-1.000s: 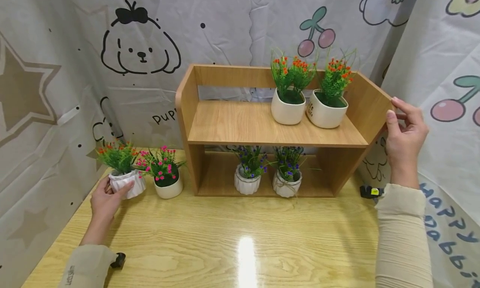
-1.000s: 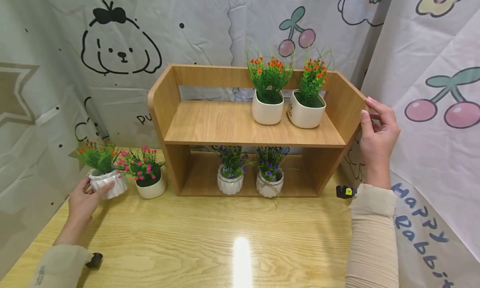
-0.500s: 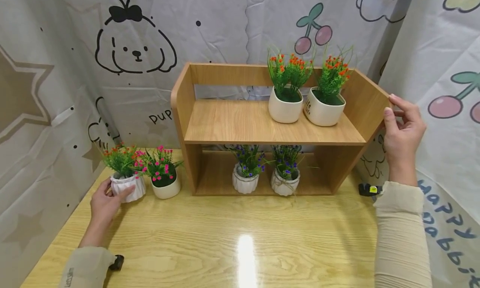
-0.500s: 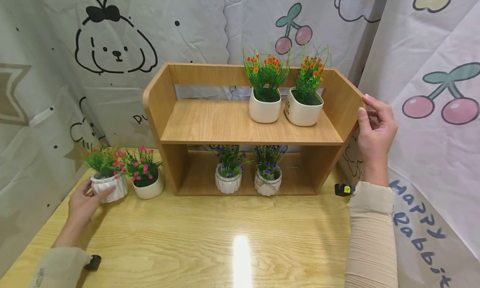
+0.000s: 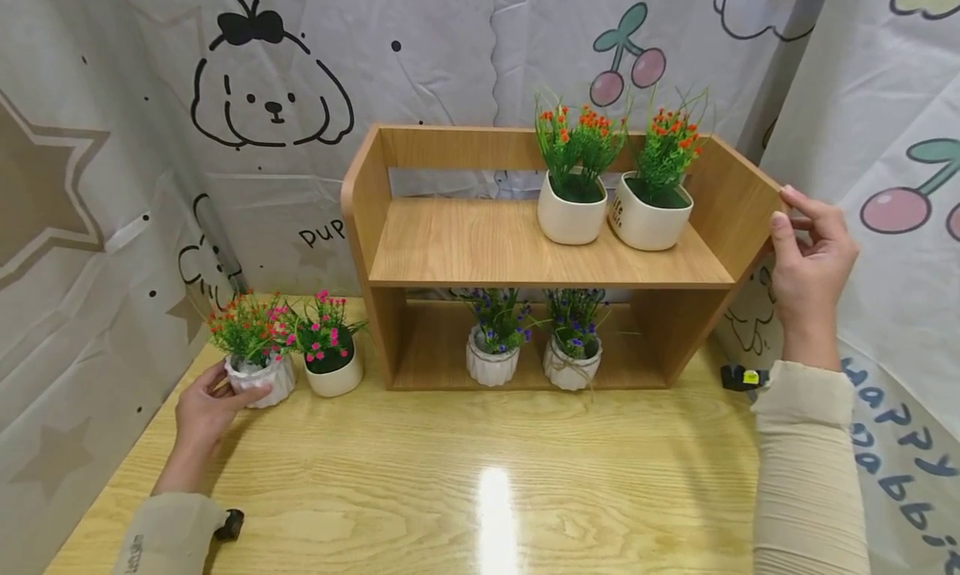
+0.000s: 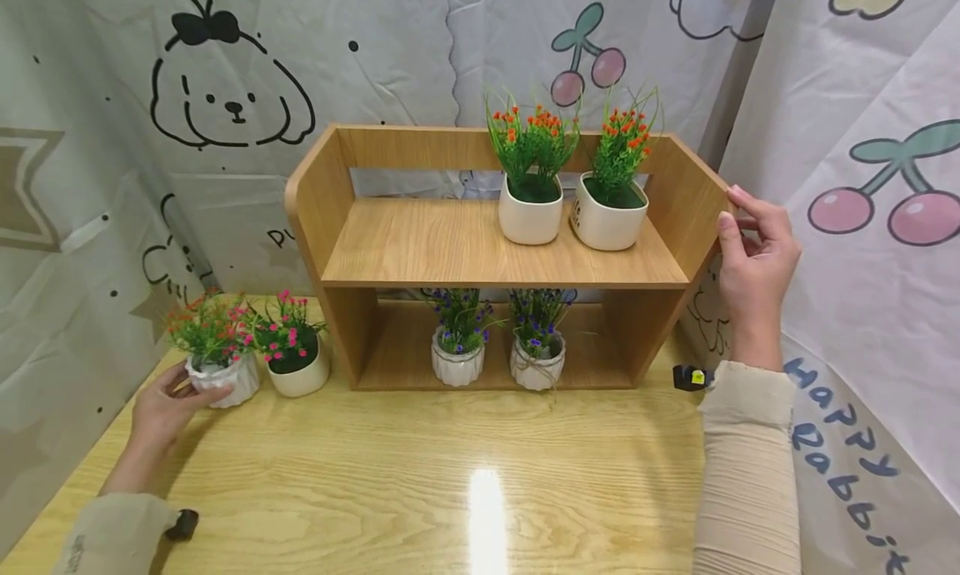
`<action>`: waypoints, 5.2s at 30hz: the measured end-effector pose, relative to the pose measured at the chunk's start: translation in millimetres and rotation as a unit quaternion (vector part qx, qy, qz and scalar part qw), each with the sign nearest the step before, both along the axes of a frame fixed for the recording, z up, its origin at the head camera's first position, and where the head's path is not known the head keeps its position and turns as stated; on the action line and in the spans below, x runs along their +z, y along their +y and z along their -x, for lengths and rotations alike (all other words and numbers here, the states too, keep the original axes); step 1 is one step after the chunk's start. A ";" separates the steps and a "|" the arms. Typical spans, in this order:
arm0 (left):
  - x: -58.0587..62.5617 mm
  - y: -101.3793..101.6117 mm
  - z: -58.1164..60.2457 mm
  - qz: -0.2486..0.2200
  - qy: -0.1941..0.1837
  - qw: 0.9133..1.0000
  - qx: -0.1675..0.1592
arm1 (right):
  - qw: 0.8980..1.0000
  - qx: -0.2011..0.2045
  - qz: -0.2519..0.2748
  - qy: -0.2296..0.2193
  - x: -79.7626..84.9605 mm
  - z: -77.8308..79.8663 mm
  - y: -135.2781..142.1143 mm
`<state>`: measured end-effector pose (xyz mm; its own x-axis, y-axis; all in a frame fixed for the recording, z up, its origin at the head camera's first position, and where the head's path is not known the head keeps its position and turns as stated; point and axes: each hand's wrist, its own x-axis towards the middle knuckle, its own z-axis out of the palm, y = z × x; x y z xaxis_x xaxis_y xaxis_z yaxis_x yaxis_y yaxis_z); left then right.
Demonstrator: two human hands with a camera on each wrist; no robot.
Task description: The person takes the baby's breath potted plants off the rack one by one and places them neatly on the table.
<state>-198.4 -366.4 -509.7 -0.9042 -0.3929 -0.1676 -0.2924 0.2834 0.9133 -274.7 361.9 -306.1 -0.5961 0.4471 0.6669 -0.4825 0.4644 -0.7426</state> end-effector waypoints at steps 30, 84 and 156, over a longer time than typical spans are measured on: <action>5.9 4.2 -1.7 0.028 0.018 0.999 -0.039 | 1.000 -0.008 -0.003 -0.010 0.0 1.6 5.9; 215.1 367.7 122.7 0.062 0.287 0.913 -0.281 | 1.000 -0.005 0.000 0.014 11.2 -14.2 -18.2; 202.5 380.8 113.3 -0.157 0.266 0.913 -0.267 | 1.000 -0.013 0.003 0.024 4.8 -11.3 -21.8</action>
<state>-311.7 14.4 -307.3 -0.9390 0.1197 0.3223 0.3192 -0.0447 0.9466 -263.5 340.1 -301.3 -0.5506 0.4671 0.6919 -0.5057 0.4728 -0.7216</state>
